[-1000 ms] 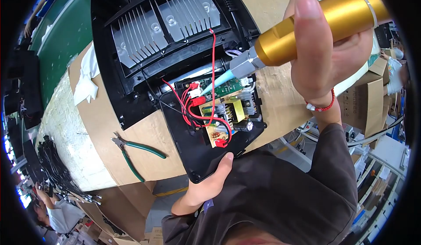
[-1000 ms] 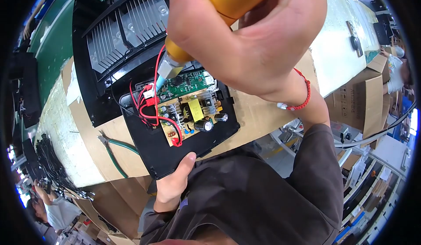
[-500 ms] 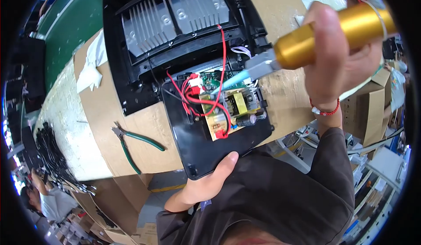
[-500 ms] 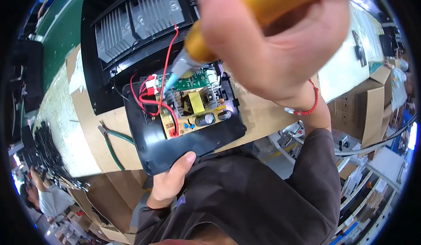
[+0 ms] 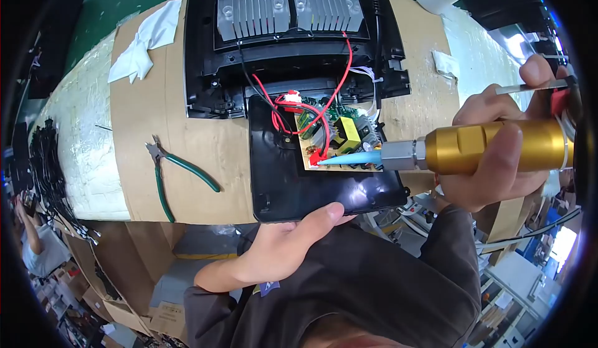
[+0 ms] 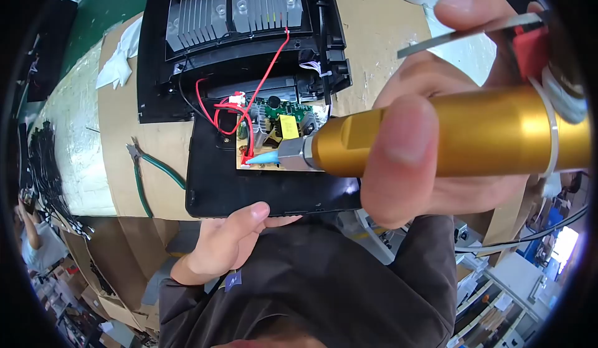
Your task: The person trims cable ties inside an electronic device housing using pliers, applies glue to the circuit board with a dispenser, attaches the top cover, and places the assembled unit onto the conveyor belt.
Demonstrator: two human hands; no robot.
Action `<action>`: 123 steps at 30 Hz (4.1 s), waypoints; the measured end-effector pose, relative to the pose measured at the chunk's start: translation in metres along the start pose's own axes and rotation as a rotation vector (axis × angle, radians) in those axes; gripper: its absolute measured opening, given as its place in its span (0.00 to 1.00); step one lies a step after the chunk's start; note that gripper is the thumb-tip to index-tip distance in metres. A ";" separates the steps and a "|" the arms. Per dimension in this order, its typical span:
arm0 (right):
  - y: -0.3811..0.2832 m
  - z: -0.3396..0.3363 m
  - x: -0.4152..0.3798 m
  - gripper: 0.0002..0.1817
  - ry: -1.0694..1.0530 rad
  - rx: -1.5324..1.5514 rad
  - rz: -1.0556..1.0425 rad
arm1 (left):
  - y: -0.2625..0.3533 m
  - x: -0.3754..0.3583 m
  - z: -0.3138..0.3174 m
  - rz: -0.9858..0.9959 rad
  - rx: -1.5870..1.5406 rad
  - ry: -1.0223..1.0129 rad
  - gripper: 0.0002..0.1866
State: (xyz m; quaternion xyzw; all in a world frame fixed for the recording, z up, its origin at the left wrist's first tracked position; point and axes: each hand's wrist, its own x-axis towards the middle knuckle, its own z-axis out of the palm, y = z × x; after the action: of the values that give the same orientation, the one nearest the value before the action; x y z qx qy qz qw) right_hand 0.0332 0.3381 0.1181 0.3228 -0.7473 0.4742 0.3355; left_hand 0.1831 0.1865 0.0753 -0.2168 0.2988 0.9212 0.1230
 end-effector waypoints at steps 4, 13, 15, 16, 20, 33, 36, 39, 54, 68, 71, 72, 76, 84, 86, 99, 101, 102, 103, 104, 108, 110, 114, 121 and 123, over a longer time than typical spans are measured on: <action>-0.002 0.001 -0.001 0.23 -0.009 -0.006 -0.002 | -0.001 -0.001 -0.005 -0.006 0.037 -0.002 0.10; 0.001 0.001 -0.001 0.25 -0.013 0.001 -0.006 | 0.000 0.001 -0.006 0.007 0.171 -0.078 0.20; 0.002 0.001 -0.002 0.26 -0.010 -0.002 -0.004 | 0.000 0.001 -0.006 -0.024 0.126 -0.055 0.20; 0.003 0.000 0.000 0.26 -0.008 -0.002 -0.005 | 0.001 0.000 -0.006 -0.026 0.129 -0.058 0.20; 0.008 -0.006 0.010 0.27 -0.004 -0.027 -0.003 | 0.008 0.000 -0.018 0.059 0.686 -0.170 0.23; 0.210 -0.096 0.044 0.23 0.259 -0.136 0.248 | 0.008 0.024 -0.068 1.620 1.759 -0.153 0.20; 0.222 -0.111 0.039 0.25 0.262 -0.211 0.233 | 0.014 0.026 -0.060 1.660 1.778 -0.118 0.16; 0.228 -0.115 0.036 0.25 0.257 -0.318 0.206 | 0.019 0.025 -0.058 1.656 1.705 -0.043 0.16; 0.129 -0.067 -0.025 0.38 -0.347 -0.175 0.308 | 0.088 0.001 0.009 1.069 1.803 -0.011 0.24; 0.071 0.023 -0.087 0.41 -0.422 0.178 0.140 | 0.116 0.039 0.035 0.915 1.884 0.033 0.18; 0.067 0.024 -0.086 0.39 -0.424 0.290 0.334 | 0.114 0.044 0.036 0.957 1.968 -0.039 0.19; 0.065 0.025 -0.086 0.39 -0.433 0.295 0.326 | 0.113 0.041 0.036 0.907 1.981 0.003 0.20; 0.063 0.027 -0.089 0.37 -0.437 0.244 0.382 | 0.111 0.043 0.012 1.225 1.881 0.023 0.35; 0.076 0.035 -0.083 0.25 -0.386 0.123 0.187 | 0.077 0.075 -0.062 1.037 1.080 0.343 0.23; 0.072 0.029 -0.073 0.23 -0.458 0.122 0.184 | 0.081 0.073 -0.063 0.991 1.155 0.394 0.23; -0.099 -0.073 0.135 0.32 -0.696 -0.205 0.215 | 0.202 -0.078 0.096 0.872 1.592 0.227 0.42; -0.098 -0.066 0.154 0.31 -0.714 -0.100 0.427 | 0.234 -0.054 0.117 0.647 1.525 0.209 0.31; -0.093 -0.060 0.163 0.32 -0.696 -0.044 0.516 | 0.227 -0.054 0.139 0.529 1.468 0.280 0.22; -0.079 -0.056 0.177 0.32 -0.734 -0.022 0.503 | 0.235 -0.045 0.142 0.481 1.442 0.271 0.24; -0.065 -0.052 0.191 0.31 -0.773 0.000 0.490 | 0.242 -0.039 0.143 0.445 1.535 0.313 0.25; -0.068 -0.035 0.169 0.25 -0.436 -0.172 0.030 | 0.273 -0.003 0.130 0.651 1.605 0.246 0.49; -0.036 -0.027 0.178 0.25 -0.357 -0.207 -0.544 | 0.277 0.000 0.142 0.637 1.617 0.267 0.48; -0.015 -0.015 0.171 0.28 -0.280 -0.137 -0.530 | 0.301 0.038 0.161 0.988 1.982 0.447 0.41; -0.015 -0.011 0.178 0.25 -0.283 -0.146 -0.540 | 0.326 0.024 0.227 1.433 2.313 0.299 0.27; -0.009 -0.008 0.181 0.23 -0.243 -0.107 -0.551 | 0.303 0.023 0.219 1.184 2.502 0.235 0.27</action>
State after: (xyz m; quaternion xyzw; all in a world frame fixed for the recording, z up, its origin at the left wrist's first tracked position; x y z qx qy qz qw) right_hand -0.0603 0.3124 0.2711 0.5495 -0.6901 0.2832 0.3763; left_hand -0.0164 0.0810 0.3747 0.1182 0.9711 -0.0646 -0.1969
